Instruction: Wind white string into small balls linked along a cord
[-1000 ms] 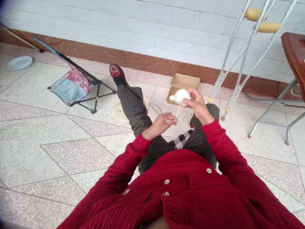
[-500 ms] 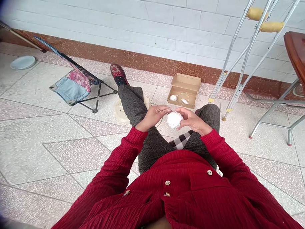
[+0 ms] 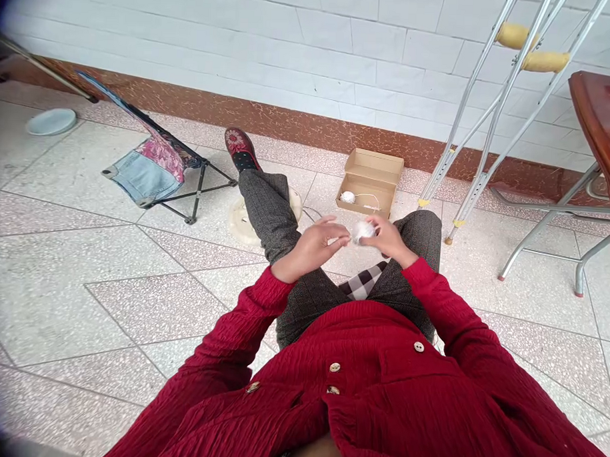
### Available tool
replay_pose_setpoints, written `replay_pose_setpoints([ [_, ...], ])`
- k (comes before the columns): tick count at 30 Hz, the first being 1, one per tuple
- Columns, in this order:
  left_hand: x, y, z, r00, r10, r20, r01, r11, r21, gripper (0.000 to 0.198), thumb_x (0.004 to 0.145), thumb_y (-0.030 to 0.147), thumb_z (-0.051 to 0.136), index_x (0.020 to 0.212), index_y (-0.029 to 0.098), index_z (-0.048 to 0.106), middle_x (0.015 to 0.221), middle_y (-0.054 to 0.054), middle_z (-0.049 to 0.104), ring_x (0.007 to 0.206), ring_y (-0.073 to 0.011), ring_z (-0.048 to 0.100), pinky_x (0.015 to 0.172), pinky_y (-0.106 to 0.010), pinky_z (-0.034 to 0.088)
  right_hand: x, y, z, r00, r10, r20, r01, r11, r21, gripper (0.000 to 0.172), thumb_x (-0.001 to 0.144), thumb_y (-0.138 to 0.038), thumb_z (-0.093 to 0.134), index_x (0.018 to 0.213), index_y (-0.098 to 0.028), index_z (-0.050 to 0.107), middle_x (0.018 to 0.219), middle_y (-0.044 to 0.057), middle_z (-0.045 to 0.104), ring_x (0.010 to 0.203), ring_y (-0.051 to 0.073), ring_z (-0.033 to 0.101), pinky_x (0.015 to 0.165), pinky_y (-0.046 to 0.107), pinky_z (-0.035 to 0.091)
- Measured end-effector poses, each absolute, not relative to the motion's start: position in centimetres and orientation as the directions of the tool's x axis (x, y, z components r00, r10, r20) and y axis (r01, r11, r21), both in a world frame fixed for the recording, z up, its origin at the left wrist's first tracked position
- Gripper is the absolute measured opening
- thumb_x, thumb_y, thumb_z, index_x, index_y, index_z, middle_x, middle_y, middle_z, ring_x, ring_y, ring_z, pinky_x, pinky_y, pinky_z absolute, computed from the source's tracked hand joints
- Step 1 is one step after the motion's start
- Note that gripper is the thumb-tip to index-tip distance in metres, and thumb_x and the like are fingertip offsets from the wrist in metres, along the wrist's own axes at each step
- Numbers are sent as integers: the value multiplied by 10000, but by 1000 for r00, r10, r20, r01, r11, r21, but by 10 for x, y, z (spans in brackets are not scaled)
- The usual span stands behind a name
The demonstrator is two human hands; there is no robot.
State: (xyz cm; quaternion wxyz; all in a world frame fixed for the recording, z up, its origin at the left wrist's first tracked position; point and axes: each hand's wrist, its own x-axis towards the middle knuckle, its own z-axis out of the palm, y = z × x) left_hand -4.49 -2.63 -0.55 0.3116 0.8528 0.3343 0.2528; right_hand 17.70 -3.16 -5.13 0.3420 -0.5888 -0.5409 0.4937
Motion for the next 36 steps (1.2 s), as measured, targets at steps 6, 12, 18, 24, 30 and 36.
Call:
replay_pose_setpoints([
  [6,-49,-2,-6,574,778,257,376,-529,761,248,968,337,573,842,189,727,907,-32,764,892,-181,683,1107,-422,405,166,-69,-25,-417,870,-264,-264,-394,-880,596,577,-204,812,1144,-241,632,1065,20,649,905,177,624,732,303,592],
  [12,-35,-22,-33,519,847,118,299,-309,903,358,975,374,529,752,159,711,813,-34,729,796,-170,658,797,-284,490,171,-48,5,-206,965,-164,-337,-227,-914,533,626,-290,811,1116,-262,601,1118,27,646,922,196,634,735,328,594],
  [18,-34,-36,-32,631,771,79,361,-383,850,371,978,340,532,681,168,673,740,-12,689,756,-151,635,822,-282,483,177,-15,-15,112,992,-64,13,-66,-998,499,634,-374,797,1049,-242,553,1059,18,598,834,169,593,699,314,535],
  [24,-47,-21,-12,654,727,209,477,-611,631,221,970,254,565,819,184,711,851,-9,756,808,-164,673,1172,-469,327,176,-29,-47,-122,977,-172,421,-106,-901,485,562,-263,818,995,-209,606,928,0,593,735,151,536,695,304,462],
  [30,-49,-14,-1,671,695,258,436,-651,622,259,999,288,533,839,191,712,870,-3,754,876,-167,684,1206,-471,281,173,-53,-30,-574,773,-271,-72,-378,-923,489,601,-261,812,1060,-179,665,985,20,656,875,164,600,758,269,473],
  [36,-45,-13,-31,555,820,141,425,-425,799,336,982,303,533,710,179,686,794,3,735,781,-162,662,1078,-395,437,180,-49,-10,-401,885,-236,-319,-376,-870,553,585,-271,826,1106,-209,650,1040,36,699,886,191,645,790,328,535],
])
